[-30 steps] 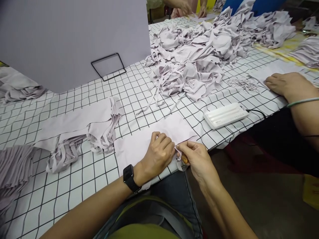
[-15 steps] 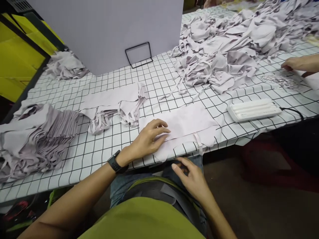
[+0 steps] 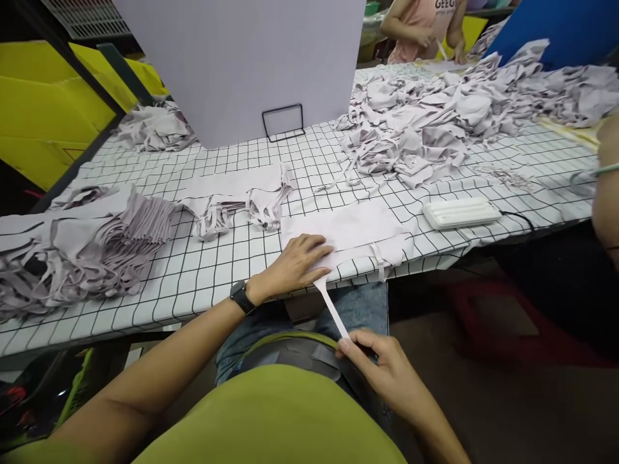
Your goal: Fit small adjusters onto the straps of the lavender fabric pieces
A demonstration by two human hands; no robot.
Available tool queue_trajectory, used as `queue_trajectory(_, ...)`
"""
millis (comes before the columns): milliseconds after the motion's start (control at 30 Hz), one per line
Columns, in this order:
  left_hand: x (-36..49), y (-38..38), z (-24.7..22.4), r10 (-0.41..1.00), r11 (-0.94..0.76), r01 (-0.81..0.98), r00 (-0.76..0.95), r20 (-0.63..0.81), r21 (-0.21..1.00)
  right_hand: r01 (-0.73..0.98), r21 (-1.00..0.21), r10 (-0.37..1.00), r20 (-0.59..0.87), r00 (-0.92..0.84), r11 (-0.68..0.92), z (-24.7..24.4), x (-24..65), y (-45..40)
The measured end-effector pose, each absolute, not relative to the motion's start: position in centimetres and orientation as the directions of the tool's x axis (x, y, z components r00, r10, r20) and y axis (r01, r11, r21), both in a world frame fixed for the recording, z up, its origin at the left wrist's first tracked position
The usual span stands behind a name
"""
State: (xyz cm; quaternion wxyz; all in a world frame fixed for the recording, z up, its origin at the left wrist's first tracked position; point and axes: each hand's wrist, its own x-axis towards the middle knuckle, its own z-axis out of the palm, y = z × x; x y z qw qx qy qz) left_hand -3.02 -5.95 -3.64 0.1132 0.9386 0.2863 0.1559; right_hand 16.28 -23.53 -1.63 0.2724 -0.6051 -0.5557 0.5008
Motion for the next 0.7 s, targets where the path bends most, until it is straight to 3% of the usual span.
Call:
queue_trajectory(300,-3.1,-5.6,-3.9,0.566,-0.813,0.475,0.780,0.267,0.338,0.425,-0.803,0.883,-0.469,-0.018,-0.418,0.0,19.8,-29.9)
queue_trajectory(467,-3.2,-5.5,-4.0,0.570,-0.808,0.470,0.775,0.273,0.354,0.353,-0.792,0.858,-0.510,0.068,-0.499,0.5,20.8,-31.8)
queue_trajectory(600,-3.1,-5.3,-4.2,0.569,-0.810,0.477,0.780,0.261,0.341,0.186,-0.845,0.863,-0.475,0.174,-0.502,1.8,20.3,-31.6)
queue_trajectory(700,-2.7,-6.3,-3.5,0.582,-0.807,0.478,0.745,0.327,0.348,-0.078,-0.868,0.821,-0.491,0.292,-0.491,2.8,19.3,-29.7)
